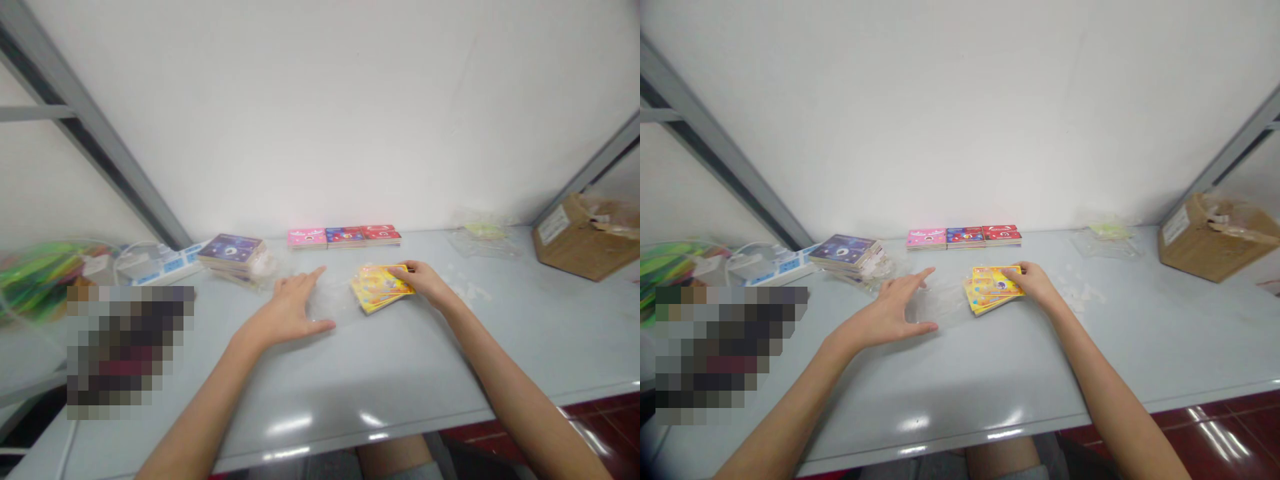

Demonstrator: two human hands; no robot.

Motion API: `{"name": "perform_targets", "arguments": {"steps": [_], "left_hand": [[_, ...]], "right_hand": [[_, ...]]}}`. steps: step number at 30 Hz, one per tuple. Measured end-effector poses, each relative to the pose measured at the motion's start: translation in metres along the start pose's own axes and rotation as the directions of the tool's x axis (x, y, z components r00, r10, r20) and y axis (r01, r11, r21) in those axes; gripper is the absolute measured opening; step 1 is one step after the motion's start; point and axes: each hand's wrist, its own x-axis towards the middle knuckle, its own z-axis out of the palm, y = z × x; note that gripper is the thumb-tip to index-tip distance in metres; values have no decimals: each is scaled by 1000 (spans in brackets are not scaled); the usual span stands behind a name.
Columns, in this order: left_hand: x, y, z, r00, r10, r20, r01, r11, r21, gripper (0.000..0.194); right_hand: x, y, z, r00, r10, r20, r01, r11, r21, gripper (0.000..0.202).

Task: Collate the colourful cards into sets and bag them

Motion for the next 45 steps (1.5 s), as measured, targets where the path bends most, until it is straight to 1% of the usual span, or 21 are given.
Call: {"name": "perform_targets", "arguments": {"steps": [2, 5, 8, 11, 13, 14, 16, 19, 22, 24, 25, 27, 29, 32, 34, 36, 38, 40, 42, 44, 45], "left_hand": [[2, -1, -2, 996, -10, -87, 10, 1000, -3, 90], [5, -2, 0, 981, -55, -185, 61, 998, 24, 90], [8, -1, 6, 978, -79, -194, 92, 994, 60, 87], [10, -1, 12, 981, -61, -183, 79, 993, 90, 85], [10, -2, 16, 981, -45, -189, 68, 991, 114, 86], [10, -3, 18, 980, -40, -195, 65, 990, 126, 86], [10, -5, 21, 977, -32, -213, 64, 988, 143, 86], [10, -5, 24, 969, -30, -244, 69, 986, 152, 87], [10, -4, 25, 964, -34, -264, 79, 984, 162, 91], [11, -3, 24, 961, -34, -274, 84, 982, 170, 94], [11, -2, 24, 960, -30, -279, 81, 982, 173, 95], [11, 0, 22, 959, -8, -284, 61, 982, 176, 96], [11, 2, 20, 959, 32, -283, 18, 985, 172, 95], [10, 5, 19, 953, 84, -291, -40, 987, 155, 93], [10, 6, 19, 947, 96, -307, -54, 988, 143, 93], [10, 6, 20, 943, 92, -321, -52, 990, 130, 94], [10, 6, 21, 940, 80, -331, -45, 993, 113, 93], [10, 7, 21, 940, 71, -334, -41, 995, 95, 93], [10, 8, 22, 941, 65, -331, -43, 996, 75, 93], [10, 9, 23, 945, 61, -321, -47, 998, 51, 94], [10, 9, 23, 948, 60, -313, -50, 998, 41, 94]], "right_hand": [[-3, -2, 5, 1000, -25, 2, 25, 998, 51, 38], [-6, -7, 5, 998, -26, -56, 32, 994, 103, 37], [-8, -11, 0, 997, 3, -76, 8, 990, 142, 36], [-9, -13, -5, 999, 10, -50, -2, 988, 153, 37], [-9, -14, -6, 998, 4, -68, 8, 984, 176, 36], [-9, -15, -7, 995, -6, -100, 26, 979, 203, 35], [-9, -18, -9, 978, -34, -207, 93, 955, 280, 35], [-9, -25, -13, 925, -77, -373, 228, 896, 381, 34], [-11, -29, -15, 891, -106, -442, 319, 838, 442, 33], [-12, -30, -14, 907, -116, -405, 308, 838, 450, 34], [-13, -30, -13, 924, -120, -362, 279, 860, 427, 35], [-15, -30, -10, 957, -127, -261, 211, 922, 325, 36], [-18, -31, -5, 979, -125, -162, 162, 956, 246, 36], [-23, -35, 4, 990, -117, -79, 135, 944, 302, 39], [-25, -38, 9, 984, -137, -115, 172, 906, 387, 44], [-26, -39, 13, 962, -174, -212, 254, 858, 447, 45], [-25, -39, 15, 931, -203, -304, 332, 818, 470, 41], [-25, -37, 16, 921, -227, -316, 356, 820, 447, 36], [-27, -37, 18, 941, -256, -223, 328, 854, 404, 32], [-31, -40, 20, 954, -295, -53, 296, 894, 336, 31], [-33, -41, 22, 947, -320, 27, 298, 907, 297, 30]]}}
